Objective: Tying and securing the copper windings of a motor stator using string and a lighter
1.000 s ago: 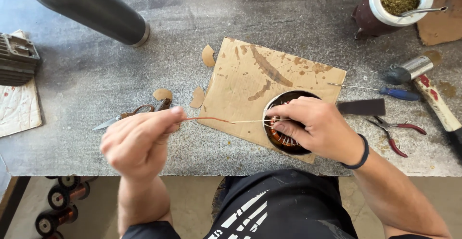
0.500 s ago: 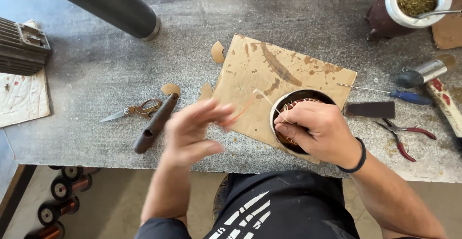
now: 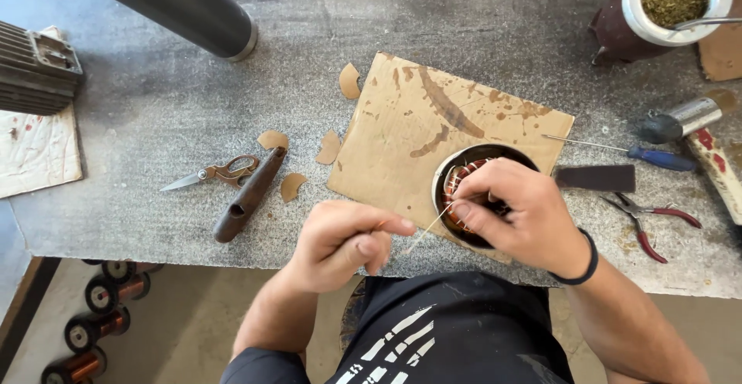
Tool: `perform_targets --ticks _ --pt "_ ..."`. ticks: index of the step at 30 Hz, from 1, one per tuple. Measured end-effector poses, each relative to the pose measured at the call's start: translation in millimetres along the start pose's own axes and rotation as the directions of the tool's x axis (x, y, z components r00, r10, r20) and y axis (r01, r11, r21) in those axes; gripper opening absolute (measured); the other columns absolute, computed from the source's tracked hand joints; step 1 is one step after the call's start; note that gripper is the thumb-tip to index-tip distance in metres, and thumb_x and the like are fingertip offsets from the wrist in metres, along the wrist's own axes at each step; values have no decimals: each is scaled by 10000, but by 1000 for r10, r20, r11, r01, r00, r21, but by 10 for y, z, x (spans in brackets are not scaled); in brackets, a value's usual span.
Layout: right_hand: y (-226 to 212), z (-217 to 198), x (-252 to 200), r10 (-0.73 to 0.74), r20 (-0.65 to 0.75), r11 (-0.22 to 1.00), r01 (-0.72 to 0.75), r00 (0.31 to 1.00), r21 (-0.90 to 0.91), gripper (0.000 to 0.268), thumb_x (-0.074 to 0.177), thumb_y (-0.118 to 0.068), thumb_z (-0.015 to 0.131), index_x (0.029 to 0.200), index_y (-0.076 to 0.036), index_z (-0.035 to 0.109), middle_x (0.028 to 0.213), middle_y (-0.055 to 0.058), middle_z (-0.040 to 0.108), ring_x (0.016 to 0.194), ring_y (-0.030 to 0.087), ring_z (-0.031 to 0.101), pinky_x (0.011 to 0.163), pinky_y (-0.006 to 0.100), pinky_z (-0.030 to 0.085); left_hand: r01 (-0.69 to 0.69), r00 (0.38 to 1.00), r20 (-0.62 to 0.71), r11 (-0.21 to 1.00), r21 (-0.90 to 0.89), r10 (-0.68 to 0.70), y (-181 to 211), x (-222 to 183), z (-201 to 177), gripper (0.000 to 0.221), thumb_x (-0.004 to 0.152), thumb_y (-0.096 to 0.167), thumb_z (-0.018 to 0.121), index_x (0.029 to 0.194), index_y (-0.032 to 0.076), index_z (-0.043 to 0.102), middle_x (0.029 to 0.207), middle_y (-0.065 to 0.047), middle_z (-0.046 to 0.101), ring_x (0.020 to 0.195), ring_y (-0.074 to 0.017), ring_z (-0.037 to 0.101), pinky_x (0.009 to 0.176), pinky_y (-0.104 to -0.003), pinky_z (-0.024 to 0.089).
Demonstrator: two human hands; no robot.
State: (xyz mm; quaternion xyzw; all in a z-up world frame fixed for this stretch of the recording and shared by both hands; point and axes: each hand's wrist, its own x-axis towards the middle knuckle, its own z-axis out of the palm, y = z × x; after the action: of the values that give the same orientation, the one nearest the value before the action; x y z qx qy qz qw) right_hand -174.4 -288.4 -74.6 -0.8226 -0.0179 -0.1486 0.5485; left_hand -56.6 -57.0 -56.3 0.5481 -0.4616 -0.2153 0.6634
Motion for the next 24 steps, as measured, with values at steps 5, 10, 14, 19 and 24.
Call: perform_targets --ticks 5,10,14,19,24 --pt "-44 123 19 -111 3 990 111 994 -87 97 931 -198 711 918 -112 754 810 57 730 736 251 730 648 359 576 294 953 19 912 -285 -301 -262 -107 217 315 1068 65 463 1219 -123 665 543 -58 595 506 -121 571 513 -256 507" --pt "-55 177 -58 -189 37 932 191 981 -308 146 955 -228 675 904 -123 764 763 47 719 664 231 712 587 334 569 462 887 97 872 -162 -452 -259 -131 253 199 1033 107 612 929 16 756 619 -71 710 604 -118 668 583 -239 551" --pt "-78 224 -73 -300 36 861 287 953 -421 71 932 -180 710 917 -122 748 783 23 701 661 220 688 584 314 548 450 893 44 893 -26 -448 -165 -18 287 184 1011 149 646 880 84 757 642 -15 735 590 -54 611 552 -204 494" --pt "-146 292 -98 -434 43 689 363 900 -628 58 893 -155 773 932 -116 757 821 28 695 685 196 677 623 312 544 541 840 -122 806 238 -528 -191 49 282 225 967 228 664 781 150 763 553 -2 706 470 -112 584 480 -230 450" --pt "-80 293 -149 -411 49 727 360 910 -584 43 913 -155 748 929 -115 750 835 36 706 713 210 693 634 316 549 576 817 -144 776 257 -558 -227 107 265 175 949 218 655 838 163 779 541 0 697 489 -134 606 509 -254 486"
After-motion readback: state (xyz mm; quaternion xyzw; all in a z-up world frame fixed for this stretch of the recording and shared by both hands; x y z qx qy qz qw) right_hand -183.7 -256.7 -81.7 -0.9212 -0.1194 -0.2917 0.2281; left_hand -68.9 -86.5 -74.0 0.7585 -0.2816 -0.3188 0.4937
